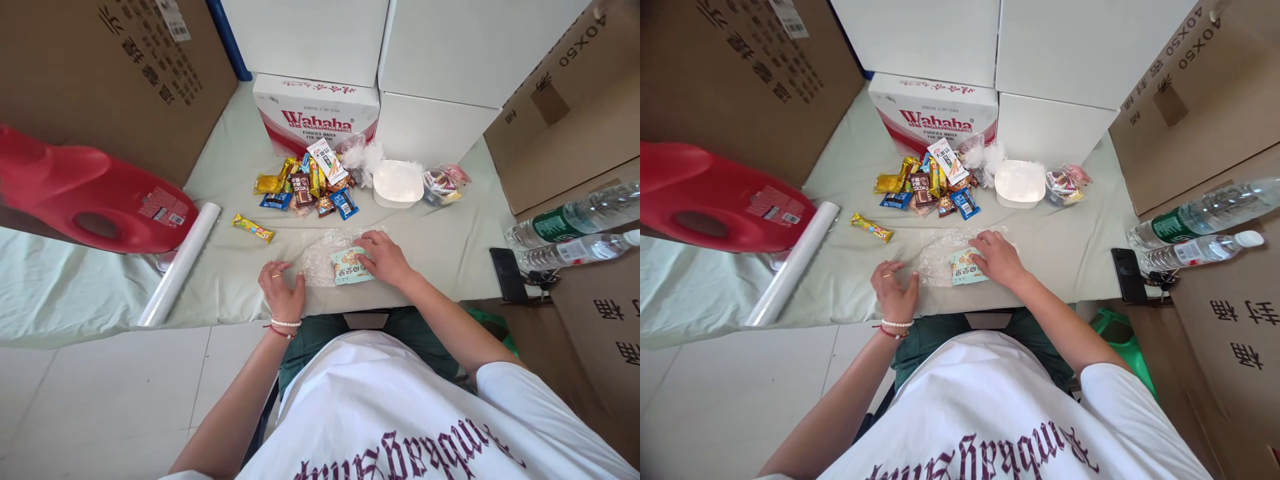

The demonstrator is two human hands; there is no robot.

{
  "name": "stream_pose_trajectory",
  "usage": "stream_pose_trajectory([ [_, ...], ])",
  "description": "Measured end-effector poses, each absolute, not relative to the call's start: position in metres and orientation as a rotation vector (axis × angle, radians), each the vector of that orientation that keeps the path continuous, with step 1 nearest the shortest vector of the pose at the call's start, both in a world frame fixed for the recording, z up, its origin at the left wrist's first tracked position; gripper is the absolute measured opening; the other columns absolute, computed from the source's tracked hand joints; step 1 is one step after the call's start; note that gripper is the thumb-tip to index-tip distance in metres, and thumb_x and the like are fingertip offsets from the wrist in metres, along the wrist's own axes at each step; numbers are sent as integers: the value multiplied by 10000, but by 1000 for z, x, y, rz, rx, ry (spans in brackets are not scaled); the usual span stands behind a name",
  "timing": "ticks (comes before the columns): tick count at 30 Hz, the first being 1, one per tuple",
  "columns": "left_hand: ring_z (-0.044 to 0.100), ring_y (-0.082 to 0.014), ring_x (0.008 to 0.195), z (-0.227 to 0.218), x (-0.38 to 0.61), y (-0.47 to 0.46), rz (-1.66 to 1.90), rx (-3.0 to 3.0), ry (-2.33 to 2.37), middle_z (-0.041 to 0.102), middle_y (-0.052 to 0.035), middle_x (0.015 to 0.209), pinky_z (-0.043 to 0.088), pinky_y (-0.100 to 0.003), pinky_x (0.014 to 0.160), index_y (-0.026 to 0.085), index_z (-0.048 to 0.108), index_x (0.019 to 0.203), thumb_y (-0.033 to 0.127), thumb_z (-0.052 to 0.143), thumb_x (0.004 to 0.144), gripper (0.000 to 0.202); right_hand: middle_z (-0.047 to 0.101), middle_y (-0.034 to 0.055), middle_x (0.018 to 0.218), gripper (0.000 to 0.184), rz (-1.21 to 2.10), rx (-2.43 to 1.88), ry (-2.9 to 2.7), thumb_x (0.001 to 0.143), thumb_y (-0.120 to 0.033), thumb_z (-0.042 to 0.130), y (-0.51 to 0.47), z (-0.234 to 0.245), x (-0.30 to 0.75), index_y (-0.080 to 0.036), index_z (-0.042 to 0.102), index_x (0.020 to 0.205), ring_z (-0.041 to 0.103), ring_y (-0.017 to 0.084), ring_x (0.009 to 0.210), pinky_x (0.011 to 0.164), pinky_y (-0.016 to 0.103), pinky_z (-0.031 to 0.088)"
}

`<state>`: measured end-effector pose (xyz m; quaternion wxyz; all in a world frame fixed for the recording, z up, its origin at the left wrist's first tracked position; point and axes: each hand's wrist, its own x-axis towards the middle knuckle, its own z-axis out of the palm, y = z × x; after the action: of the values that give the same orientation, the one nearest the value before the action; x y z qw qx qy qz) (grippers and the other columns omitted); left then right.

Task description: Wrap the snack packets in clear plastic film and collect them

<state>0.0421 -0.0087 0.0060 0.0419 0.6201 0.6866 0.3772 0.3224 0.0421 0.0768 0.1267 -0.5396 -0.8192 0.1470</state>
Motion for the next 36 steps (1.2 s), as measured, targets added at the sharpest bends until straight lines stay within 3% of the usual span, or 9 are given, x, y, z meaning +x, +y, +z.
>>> stream_pose_trajectory([
  [7,651,-295,1102,37,63,-48,1189,2323,1824,724,-95,1040,423,-525,1025,269,719,1034,232,534,929,216,692,98,1056,242,736,-1662,-2364,1012,-314,617,53,46,314,-181,764,1151,581,243,1026,934,344,442],
  [12,597,-296,1279,36,112,-28,628,2424,1475,684,-92,1412,390,-498,1011,285,579,1486,198,418,970,548,725,76,1014,207,750,-1561,-2413,999,-258,610,52,47,319,-190,779,1099,601,226,978,945,341,436],
  [15,601,-302,1215,33,130,-6,444,2428,1460,669,-110,1431,409,-499,941,257,567,1495,200,382,1000,531,737,82,1018,250,715,-1585,-2428,1024,-254,547,60,52,322,-188,786,1057,603,224,973,995,365,420],
  [18,598,-302,1164,30,135,3,396,2463,1446,680,-112,1405,408,-499,903,248,619,1432,210,363,1026,482,698,147,1228,364,442,-1764,-2275,1039,-346,524,78,56,323,-153,729,1271,546,287,1141,1040,402,408],
  [21,596,-303,1137,26,134,1,385,2483,1467,676,-109,1413,403,-489,879,240,634,1410,211,354,1038,467,681,182,1284,622,376,-1901,-2269,938,-457,687,100,57,318,-128,598,1459,511,347,1225,1007,419,433],
  [25,601,-311,1107,22,135,-4,372,2479,1510,660,-114,1438,411,-495,869,239,601,1454,194,347,1030,497,766,83,964,331,777,-1912,-2355,944,-332,664,114,62,308,-169,748,1219,645,250,974,867,319,475],
  [27,604,-314,1101,20,136,-6,378,2478,1515,644,-124,1457,426,-508,879,231,587,1473,185,340,1023,516,777,46,960,277,905,-1788,-2344,997,-269,560,105,66,305,-193,771,1161,666,203,886,838,292,488],
  [31,620,-301,1115,13,135,-8,437,2443,1491,699,-146,1345,481,-498,897,214,691,1330,177,362,1023,452,773,54,1080,356,770,-1544,-2532,1038,-230,478,61,68,300,-252,742,1275,653,219,962,886,314,499],
  [36,678,-262,1095,1,131,-6,572,2361,1434,773,-130,1144,563,-438,933,170,771,1086,155,386,1024,391,681,135,995,501,427,-1580,-2654,1064,-222,409,3,51,295,-239,557,1542,537,293,1006,883,382,486],
])
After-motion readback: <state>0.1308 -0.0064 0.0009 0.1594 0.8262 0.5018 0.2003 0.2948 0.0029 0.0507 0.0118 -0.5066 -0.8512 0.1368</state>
